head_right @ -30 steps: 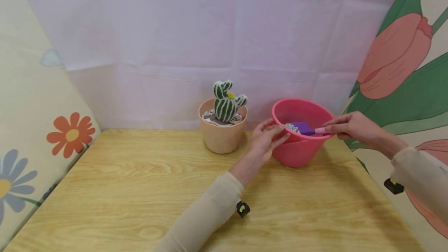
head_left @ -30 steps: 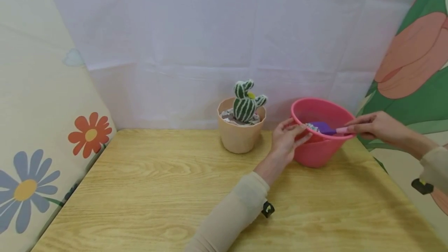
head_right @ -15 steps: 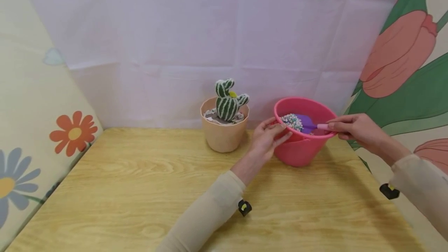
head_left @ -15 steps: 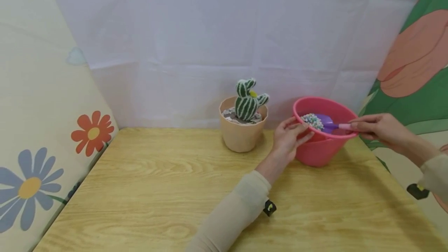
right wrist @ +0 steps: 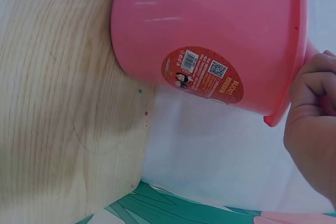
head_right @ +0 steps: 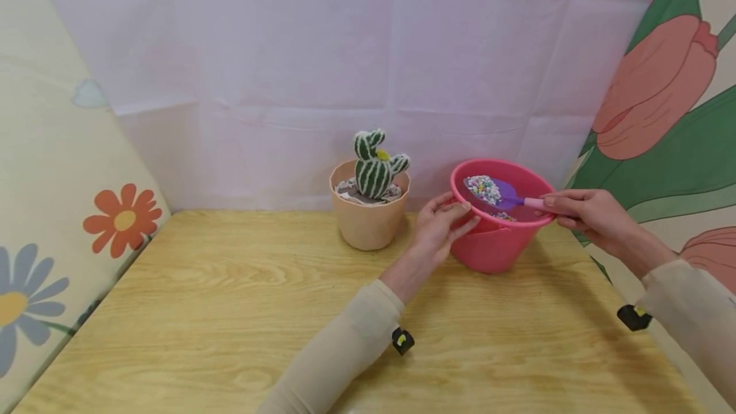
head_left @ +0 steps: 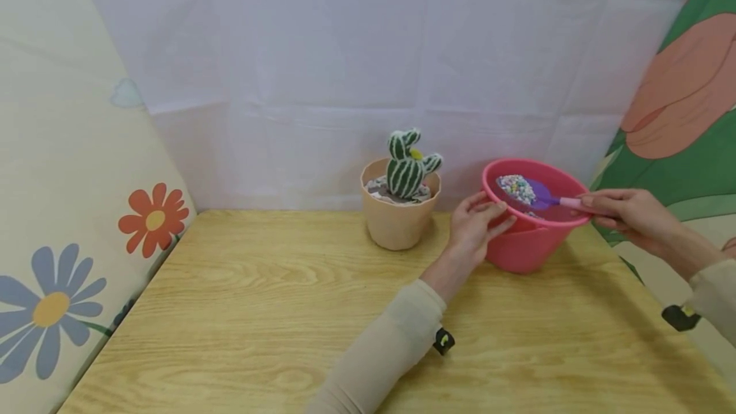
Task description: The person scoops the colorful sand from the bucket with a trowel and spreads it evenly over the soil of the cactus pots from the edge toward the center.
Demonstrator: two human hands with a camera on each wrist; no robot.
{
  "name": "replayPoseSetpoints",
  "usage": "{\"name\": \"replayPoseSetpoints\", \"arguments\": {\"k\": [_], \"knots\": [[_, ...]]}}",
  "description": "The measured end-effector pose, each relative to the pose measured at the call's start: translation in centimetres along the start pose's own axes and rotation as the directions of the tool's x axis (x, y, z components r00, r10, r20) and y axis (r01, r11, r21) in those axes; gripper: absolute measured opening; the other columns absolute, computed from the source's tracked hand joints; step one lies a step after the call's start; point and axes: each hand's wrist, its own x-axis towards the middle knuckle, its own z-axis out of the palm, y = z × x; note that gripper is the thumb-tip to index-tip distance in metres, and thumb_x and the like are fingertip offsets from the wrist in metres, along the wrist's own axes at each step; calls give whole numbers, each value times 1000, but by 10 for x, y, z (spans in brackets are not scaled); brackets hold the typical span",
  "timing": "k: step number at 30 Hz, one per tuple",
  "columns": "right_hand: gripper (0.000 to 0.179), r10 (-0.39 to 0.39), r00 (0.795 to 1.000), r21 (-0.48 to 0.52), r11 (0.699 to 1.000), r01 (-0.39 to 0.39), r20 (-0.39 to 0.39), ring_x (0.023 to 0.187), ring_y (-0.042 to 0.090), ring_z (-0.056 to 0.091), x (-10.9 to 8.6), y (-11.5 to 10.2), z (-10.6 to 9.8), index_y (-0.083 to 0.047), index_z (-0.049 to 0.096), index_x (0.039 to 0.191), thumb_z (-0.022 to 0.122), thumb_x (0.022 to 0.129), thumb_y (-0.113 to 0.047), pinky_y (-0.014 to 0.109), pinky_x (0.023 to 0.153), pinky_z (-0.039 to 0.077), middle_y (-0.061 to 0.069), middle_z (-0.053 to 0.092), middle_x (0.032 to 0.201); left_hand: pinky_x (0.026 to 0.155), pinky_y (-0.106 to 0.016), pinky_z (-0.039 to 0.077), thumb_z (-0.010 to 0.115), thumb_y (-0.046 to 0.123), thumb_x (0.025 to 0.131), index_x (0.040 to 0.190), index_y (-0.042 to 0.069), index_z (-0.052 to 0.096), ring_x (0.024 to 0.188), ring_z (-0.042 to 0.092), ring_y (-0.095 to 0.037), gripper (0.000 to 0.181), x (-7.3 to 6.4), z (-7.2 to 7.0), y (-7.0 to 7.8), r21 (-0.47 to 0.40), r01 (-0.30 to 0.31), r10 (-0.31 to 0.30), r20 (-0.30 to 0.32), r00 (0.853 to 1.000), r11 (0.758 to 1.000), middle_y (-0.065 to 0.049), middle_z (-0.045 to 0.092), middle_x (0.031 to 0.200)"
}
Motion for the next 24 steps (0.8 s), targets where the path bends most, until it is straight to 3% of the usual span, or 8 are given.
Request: {"name": "replayPoseSetpoints", "arguments": {"k": [3,5,8,12,18,24], "knots": [[20,-3,1000,71,997,2,19,56,20,21,0,2,-1,-5,78,101,60,104,-12,33,49,15,3,53,65,76,-44,62,74,-12,85,116,2,64,88,71,-29,35,0,0,0,1,-2,2,4,1000,1000,-20,66,103],[22,-10,999,117,993,6,39,55,19,20,-1,3,-3,-4,78,103,57,105,-11,32,49,15,3,63,71,76,-43,62,74,-11,85,117,3,64,89,71,-29,36,-1,-1,0,6,0,0,6,1000,1000,-20,66,103],[25,-17,998,177,984,6,58,54,19,17,-1,4,-5,-5,79,106,54,106,-9,31,49,13,5,75,89,77,-43,62,74,-10,86,119,3,64,91,71,-30,37,-1,-1,1,12,8,-8,12,1000,1000,-20,67,104],[26,-22,997,219,976,5,76,53,20,16,-3,2,-5,-5,78,111,53,107,-8,31,48,13,9,75,108,78,-44,62,72,-11,87,121,1,63,91,71,-30,38,0,-4,4,-2,33,-33,46,998,999,-20,67,106],[24,-13,999,170,985,5,47,53,19,18,-4,-3,3,-6,76,117,57,106,-12,30,48,14,8,73,114,80,-44,62,70,-13,88,121,3,61,89,71,-29,38,2,-11,11,13,84,-85,97,992,996,-20,68,105],[21,26,1000,156,987,-25,-4,49,10,35,-7,-4,8,-9,79,113,61,104,-15,27,48,17,6,75,110,81,-44,61,70,-7,92,118,3,62,81,70,-26,29,-1,-15,14,36,93,-97,119,988,995,-18,69,95]]}}
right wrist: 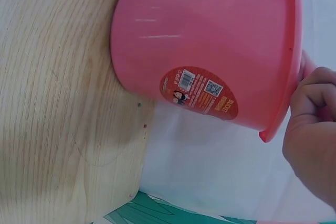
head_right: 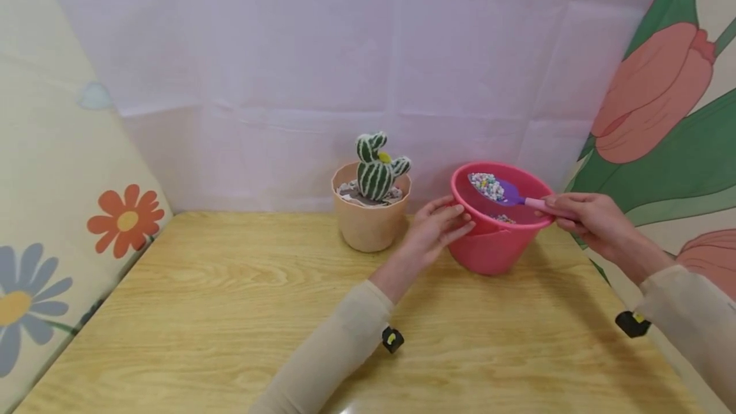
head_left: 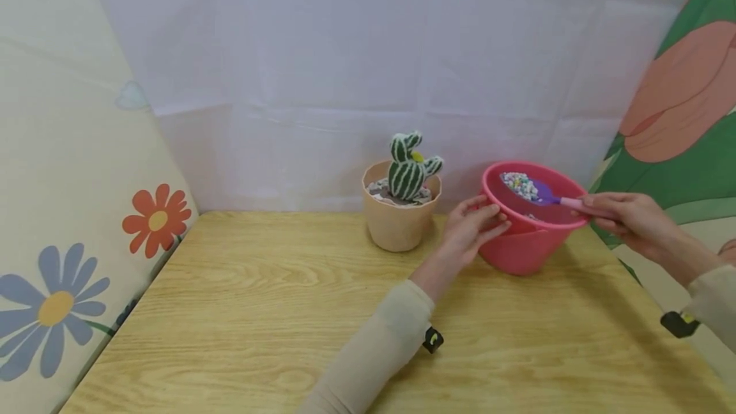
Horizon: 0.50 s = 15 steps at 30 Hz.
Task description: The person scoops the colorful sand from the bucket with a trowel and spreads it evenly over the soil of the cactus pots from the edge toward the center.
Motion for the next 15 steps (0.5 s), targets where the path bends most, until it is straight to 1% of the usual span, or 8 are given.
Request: {"name": "replayPoseSetpoints", "arguments": {"k": [1,3,6,8,9,12,13,15], "knots": [[21,1,1000,-17,1000,-2,-6,49,9,38,0,0,1,-10,79,113,61,104,-17,27,47,18,6,75,110,81,-44,61,70,-5,92,117,3,62,81,70,-25,28,-1,0,0,3,0,0,3,1000,1000,-18,69,94],[20,3,1000,0,1000,-3,-1,50,10,36,-1,1,2,-9,80,110,61,104,-16,26,47,20,7,75,108,81,-44,61,71,-3,93,117,4,63,80,70,-25,26,-3,-1,1,15,1,-1,3,1000,1000,-17,70,93],[21,0,1000,26,1000,0,12,51,15,24,-2,2,2,-9,80,108,60,104,-14,27,47,20,8,75,106,80,-45,61,70,-1,93,115,4,63,77,69,-24,24,-7,-2,3,38,3,-3,11,1000,999,-15,70,90],[23,2,999,78,997,-5,38,53,18,19,-3,2,2,-7,80,109,57,105,-11,28,47,19,10,75,106,80,-45,61,70,0,94,115,4,63,76,69,-23,22,-9,-4,4,58,2,-3,17,1000,998,-13,69,88],[25,0,998,100,995,-6,60,52,19,18,-3,2,2,-6,79,110,55,106,-10,29,48,16,11,75,107,80,-45,61,69,0,94,116,4,63,75,68,-23,22,-10,-5,4,65,3,-4,21,1000,998,-13,68,87],[29,-3,992,169,985,-19,128,52,18,16,-3,1,1,-2,76,116,48,109,-8,29,49,15,13,73,112,80,-46,61,67,1,95,117,4,63,75,68,-22,22,-13,-9,8,84,4,-7,33,999,996,-11,67,86],[30,-1,990,179,984,-24,138,52,17,16,-3,1,1,-2,76,116,47,109,-7,28,49,15,13,73,113,80,-46,61,67,1,96,117,4,63,74,68,-22,22,-14,-11,9,91,2,-6,36,999,996,-12,67,86],[30,1,992,177,984,-24,129,52,17,18,-3,0,2,-2,76,115,48,109,-7,28,49,16,13,74,111,81,-46,61,66,1,96,119,4,62,75,68,-22,23,-16,-16,13,98,5,-9,42,999,995,-11,67,87]]}}
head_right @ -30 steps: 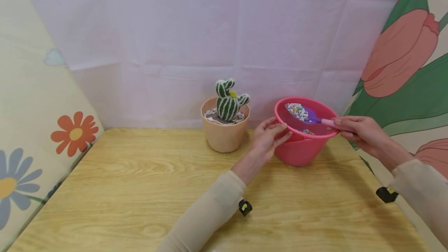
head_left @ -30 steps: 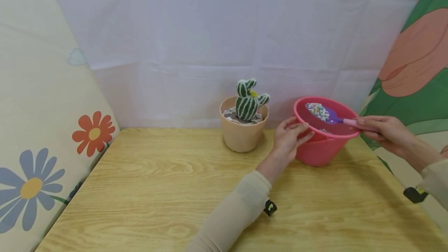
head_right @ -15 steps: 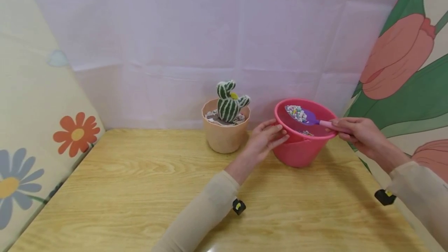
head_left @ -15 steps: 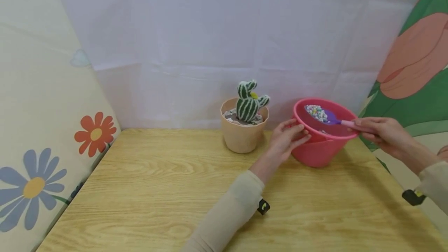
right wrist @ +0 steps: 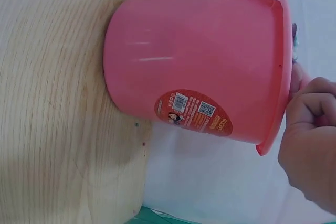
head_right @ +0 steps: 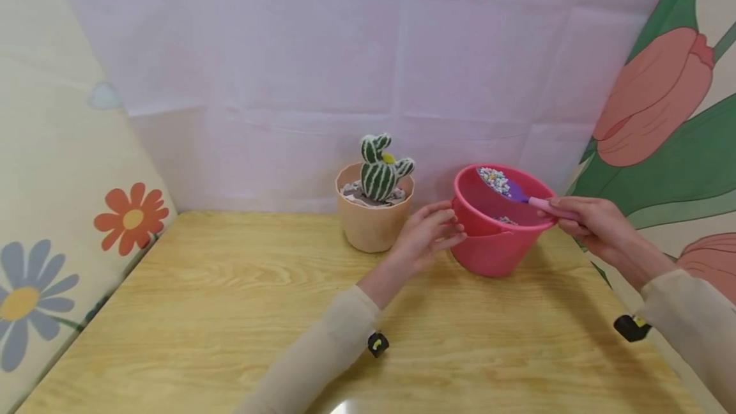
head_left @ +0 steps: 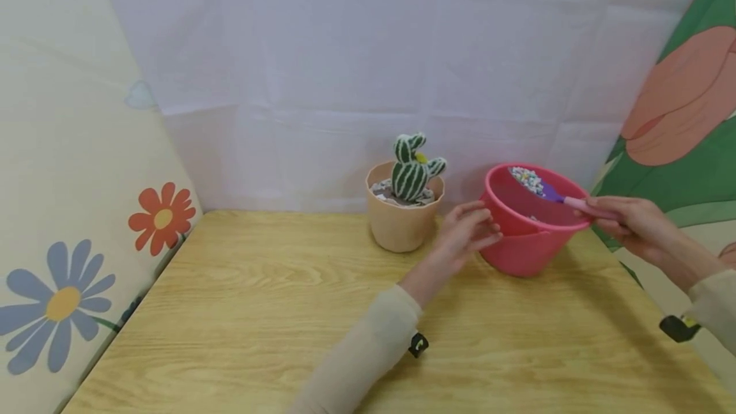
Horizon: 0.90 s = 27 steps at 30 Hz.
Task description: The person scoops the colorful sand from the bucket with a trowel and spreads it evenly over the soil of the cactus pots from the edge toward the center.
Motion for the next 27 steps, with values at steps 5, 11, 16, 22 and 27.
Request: {"name": "replayPoseSetpoints", "arguments": {"k": [5,11,16,22,27], "knots": [[23,-9,995,-77,997,2,-99,51,16,20,-3,0,1,-6,78,113,57,105,-11,27,49,17,9,74,110,82,-46,61,68,3,95,131,-2,57,80,69,-24,38,-5,-15,9,39,10,-10,24,1000,999,-16,67,96],[23,-43,995,-107,994,33,-88,53,19,18,-5,-1,-1,-4,78,111,56,105,-6,30,49,16,12,74,108,91,-51,56,68,9,98,134,-1,54,106,64,-43,40,-14,-33,23,168,-28,12,92,996,985,-31,62,119],[19,-49,987,-204,979,17,-152,51,18,20,-6,-3,1,-7,80,107,61,104,-13,30,47,16,11,75,106,90,-52,57,66,11,99,125,4,62,102,65,-43,27,-24,-40,36,314,-123,96,101,990,941,-25,66,113],[21,-65,993,-154,987,50,-94,53,20,16,-9,-3,2,-3,79,107,58,105,-7,31,47,13,12,75,105,88,-49,58,66,10,99,128,1,62,101,65,-44,31,-36,-44,52,455,-233,183,152,971,860,-26,64,112],[23,-76,996,-117,991,70,-51,53,20,14,-9,-2,5,0,77,111,56,105,-4,31,48,13,13,73,111,85,-46,60,66,11,99,130,-2,60,93,67,-31,34,-42,-47,60,551,-328,252,211,944,767,-22,66,108]]}}
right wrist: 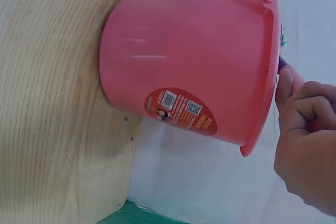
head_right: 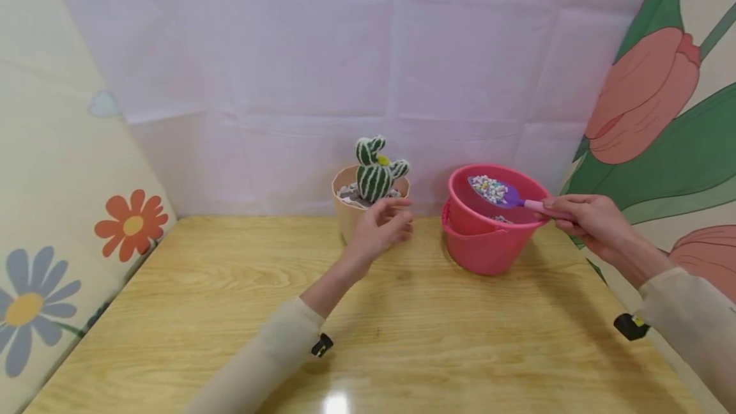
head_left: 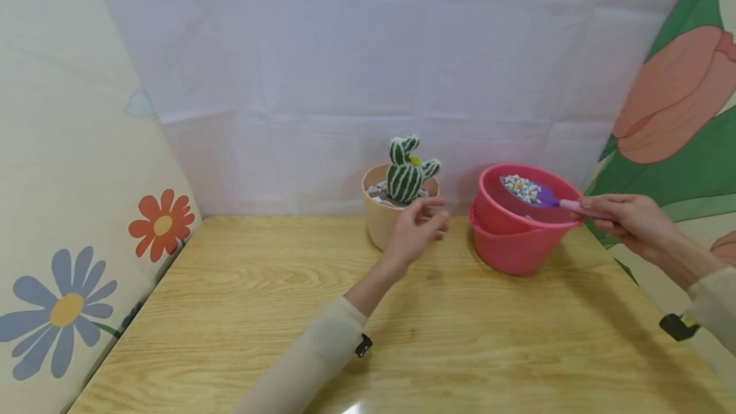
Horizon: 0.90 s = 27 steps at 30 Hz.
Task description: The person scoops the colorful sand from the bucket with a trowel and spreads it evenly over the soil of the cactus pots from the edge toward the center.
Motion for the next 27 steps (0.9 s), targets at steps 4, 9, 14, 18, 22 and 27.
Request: {"name": "replayPoseSetpoints", "arguments": {"k": [4,9,14,18,22,27], "knots": [[21,9,1000,-28,1000,-9,-12,53,19,15,2,0,7,-1,77,113,58,104,-7,31,48,13,12,73,113,83,-37,59,67,9,98,127,-4,62,92,65,-25,32,-1,-8,2,137,-107,108,-1,994,985,-18,67,107],[18,26,997,-87,996,-32,-68,53,17,20,2,0,15,-5,79,110,64,102,-12,31,48,13,9,75,108,82,-34,58,67,5,95,120,-5,64,93,64,-24,26,-3,-17,9,303,-260,286,-41,957,917,-16,67,104],[18,44,995,-52,997,-49,-86,52,15,27,1,0,21,-4,80,100,64,102,-9,27,48,19,10,76,92,77,-38,61,66,3,95,119,-3,64,90,66,-22,25,-3,-31,18,398,-366,414,-38,909,841,-11,69,101],[18,60,996,-50,997,-64,-73,49,11,39,3,-1,25,-4,80,101,63,102,-11,26,48,22,11,76,91,75,-37,60,65,3,95,118,0,65,88,65,-19,24,1,-45,21,503,-410,506,-64,860,761,-8,69,97],[20,67,997,-39,997,-69,-41,52,10,50,5,-3,29,-4,79,106,61,103,-12,26,48,22,13,76,100,74,-41,59,65,4,94,117,1,66,86,64,-18,23,5,-61,20,575,-381,551,-152,820,725,-8,69,96],[20,77,997,-16,997,-78,-30,58,9,56,7,-4,39,-6,80,108,61,103,-11,21,48,38,10,76,100,74,-41,59,65,6,95,116,-1,67,88,65,-21,22,12,-81,16,594,-318,563,-286,776,739,-12,69,100]]}}
